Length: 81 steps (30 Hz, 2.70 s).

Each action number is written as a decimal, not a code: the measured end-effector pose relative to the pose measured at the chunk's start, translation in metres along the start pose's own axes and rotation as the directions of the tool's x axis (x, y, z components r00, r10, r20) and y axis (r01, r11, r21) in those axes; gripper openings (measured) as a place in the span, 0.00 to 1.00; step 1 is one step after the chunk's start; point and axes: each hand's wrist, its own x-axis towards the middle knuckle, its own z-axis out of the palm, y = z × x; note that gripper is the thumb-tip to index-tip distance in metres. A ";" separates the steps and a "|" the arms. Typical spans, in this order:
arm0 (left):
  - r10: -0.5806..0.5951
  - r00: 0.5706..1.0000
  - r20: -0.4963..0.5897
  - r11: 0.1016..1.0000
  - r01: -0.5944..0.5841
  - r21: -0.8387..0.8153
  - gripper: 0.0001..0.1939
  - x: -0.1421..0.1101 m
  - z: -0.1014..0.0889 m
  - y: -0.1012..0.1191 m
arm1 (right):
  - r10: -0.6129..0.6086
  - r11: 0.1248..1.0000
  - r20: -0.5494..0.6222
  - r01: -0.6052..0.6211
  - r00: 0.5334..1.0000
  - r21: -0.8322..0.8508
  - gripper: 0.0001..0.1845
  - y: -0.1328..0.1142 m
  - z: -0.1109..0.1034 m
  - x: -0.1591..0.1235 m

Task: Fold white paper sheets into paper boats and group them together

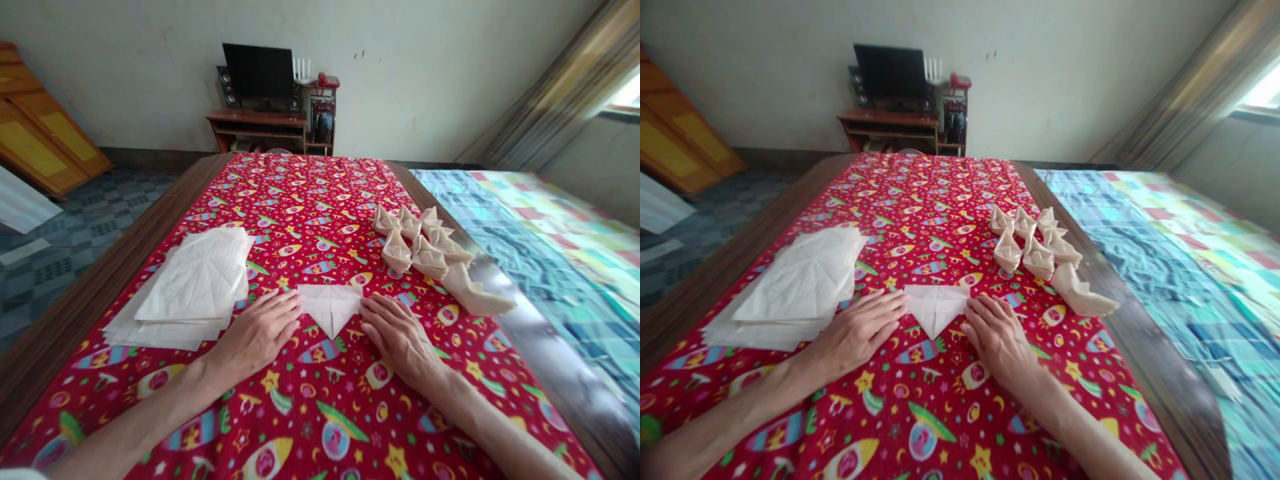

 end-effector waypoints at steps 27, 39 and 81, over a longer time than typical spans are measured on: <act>-0.193 0.905 0.379 0.954 0.263 -0.142 0.10 0.078 0.001 -0.020 | 0.054 0.923 0.151 -0.107 0.987 0.369 0.04 0.029 0.006 0.055; 0.045 0.978 -0.205 0.937 0.030 0.347 0.09 0.061 -0.023 0.003 | -0.200 0.978 -0.171 0.186 0.965 -0.093 0.11 0.017 -0.008 0.057; -0.375 0.926 0.051 0.926 0.376 -0.015 0.06 0.030 0.005 -0.006 | 0.210 0.975 0.148 -0.219 0.966 0.044 0.14 0.011 0.009 0.044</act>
